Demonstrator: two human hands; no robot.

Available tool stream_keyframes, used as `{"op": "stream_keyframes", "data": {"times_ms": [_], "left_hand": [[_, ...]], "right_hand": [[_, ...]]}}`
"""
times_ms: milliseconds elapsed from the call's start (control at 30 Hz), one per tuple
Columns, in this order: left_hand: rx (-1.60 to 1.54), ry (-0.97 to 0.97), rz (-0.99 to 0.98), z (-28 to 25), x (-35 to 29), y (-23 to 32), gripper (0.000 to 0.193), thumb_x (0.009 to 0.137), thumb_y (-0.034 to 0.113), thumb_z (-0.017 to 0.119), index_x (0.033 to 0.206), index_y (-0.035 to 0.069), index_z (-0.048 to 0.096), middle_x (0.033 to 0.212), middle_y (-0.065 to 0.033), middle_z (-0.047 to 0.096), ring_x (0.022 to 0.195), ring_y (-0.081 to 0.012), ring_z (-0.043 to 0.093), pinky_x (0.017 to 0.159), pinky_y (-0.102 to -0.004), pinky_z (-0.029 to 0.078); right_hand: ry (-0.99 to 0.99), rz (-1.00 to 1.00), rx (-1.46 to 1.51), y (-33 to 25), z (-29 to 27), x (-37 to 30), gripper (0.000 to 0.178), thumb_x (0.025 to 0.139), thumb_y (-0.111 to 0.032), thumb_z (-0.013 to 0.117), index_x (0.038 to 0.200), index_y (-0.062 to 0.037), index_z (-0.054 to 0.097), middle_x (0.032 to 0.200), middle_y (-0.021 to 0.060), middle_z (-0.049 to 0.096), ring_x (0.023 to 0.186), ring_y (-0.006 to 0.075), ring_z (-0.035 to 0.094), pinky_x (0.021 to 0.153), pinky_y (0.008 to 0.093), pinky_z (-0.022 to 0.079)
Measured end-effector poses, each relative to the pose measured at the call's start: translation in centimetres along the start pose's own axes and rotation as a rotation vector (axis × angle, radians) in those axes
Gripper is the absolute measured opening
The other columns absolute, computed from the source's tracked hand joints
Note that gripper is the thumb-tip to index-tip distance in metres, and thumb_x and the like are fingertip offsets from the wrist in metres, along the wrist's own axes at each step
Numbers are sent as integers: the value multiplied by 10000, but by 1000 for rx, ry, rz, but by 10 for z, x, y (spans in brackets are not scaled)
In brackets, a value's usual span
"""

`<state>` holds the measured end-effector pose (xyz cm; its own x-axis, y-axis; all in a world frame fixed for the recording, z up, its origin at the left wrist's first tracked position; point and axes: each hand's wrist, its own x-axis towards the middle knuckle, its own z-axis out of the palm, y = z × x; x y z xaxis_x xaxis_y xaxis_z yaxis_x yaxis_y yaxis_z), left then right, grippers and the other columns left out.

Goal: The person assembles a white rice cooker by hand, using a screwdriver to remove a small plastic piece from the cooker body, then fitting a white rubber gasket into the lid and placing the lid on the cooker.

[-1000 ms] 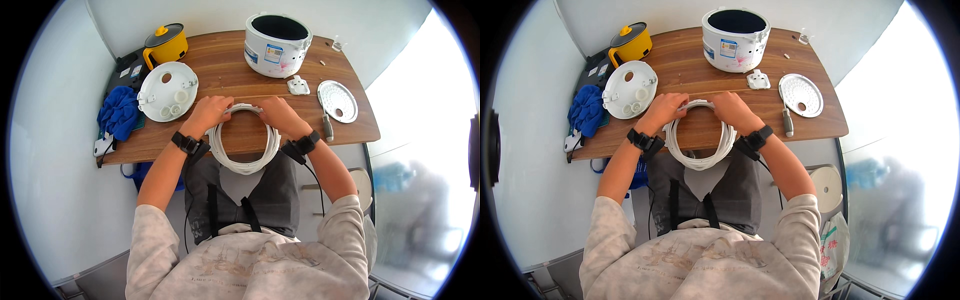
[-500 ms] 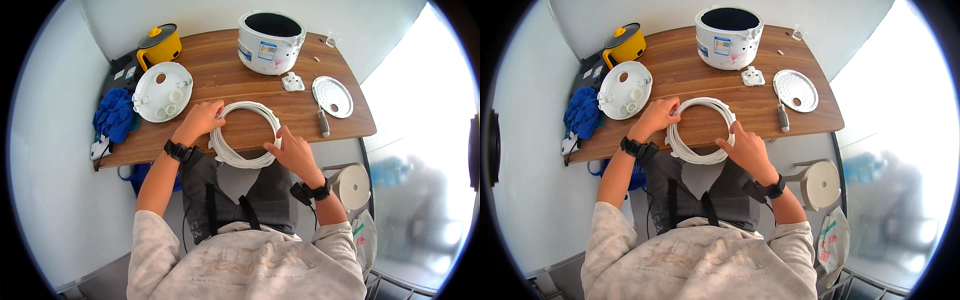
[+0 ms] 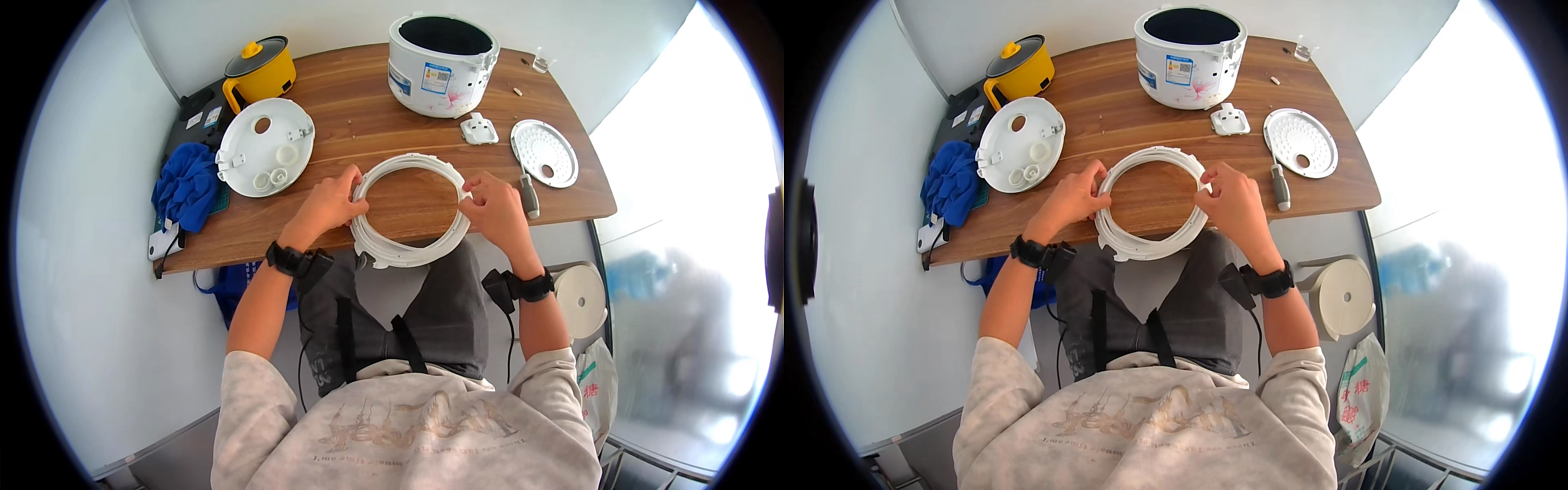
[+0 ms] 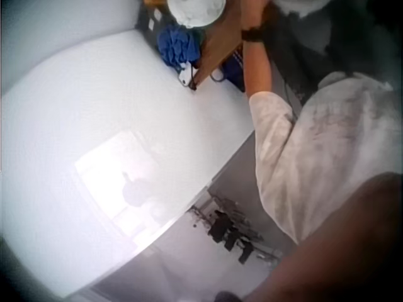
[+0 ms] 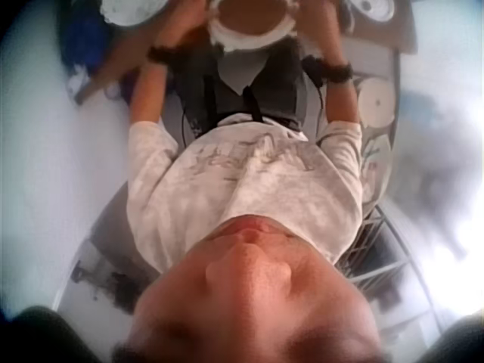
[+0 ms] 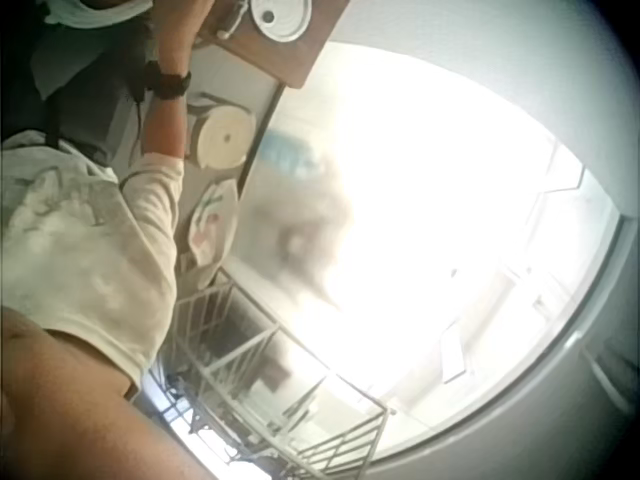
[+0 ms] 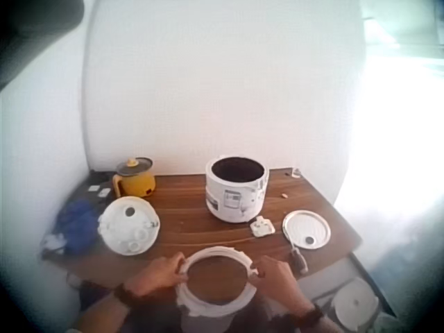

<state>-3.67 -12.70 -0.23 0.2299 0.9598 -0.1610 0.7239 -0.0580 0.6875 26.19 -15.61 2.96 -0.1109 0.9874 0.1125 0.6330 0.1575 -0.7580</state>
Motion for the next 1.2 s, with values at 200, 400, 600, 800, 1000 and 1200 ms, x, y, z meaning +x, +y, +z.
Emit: {"op": "stream_keyframes", "data": {"times_ms": [200,400,600,800,1000,1200], "left_hand": [[-10,-48,-34,-2,-3,7,342,840,134,674,1095,53,462,722,-147,682,568,-234,689,558,-352,563],[37,-5,-21,4,-1,-1,323,856,116,655,1098,48,452,683,-139,661,528,-230,661,525,-357,533],[36,1,-18,2,-4,5,321,858,106,653,1105,39,459,667,-120,648,519,-219,652,513,-342,524],[8,-10,-34,3,-5,4,329,865,155,655,1104,50,455,685,-153,670,543,-248,671,550,-368,543],[-12,-11,-63,3,-6,3,319,889,140,643,1138,42,468,670,-112,649,552,-203,677,498,-330,550],[-33,-10,-57,5,-5,3,255,952,182,627,1104,47,472,686,-109,663,539,-194,673,488,-325,542]], "right_hand": [[-28,-70,-158,20,5,5,216,753,-94,680,926,33,659,629,169,623,629,331,646,622,416,496],[-113,-31,-143,33,5,-4,255,760,-94,678,975,42,664,637,189,617,656,354,641,664,433,505],[-161,132,155,15,-2,2,239,808,-72,646,1023,30,665,615,101,640,553,174,649,564,329,527],[-157,192,323,8,15,25,217,809,-52,641,999,54,643,618,115,656,520,145,655,513,287,534],[-270,168,-3,11,25,24,159,790,-75,665,912,28,662,690,179,695,599,262,706,594,359,571],[-27,-94,-339,35,32,23,200,829,-215,654,796,-19,668,611,144,658,554,307,666,633,408,542]]}}
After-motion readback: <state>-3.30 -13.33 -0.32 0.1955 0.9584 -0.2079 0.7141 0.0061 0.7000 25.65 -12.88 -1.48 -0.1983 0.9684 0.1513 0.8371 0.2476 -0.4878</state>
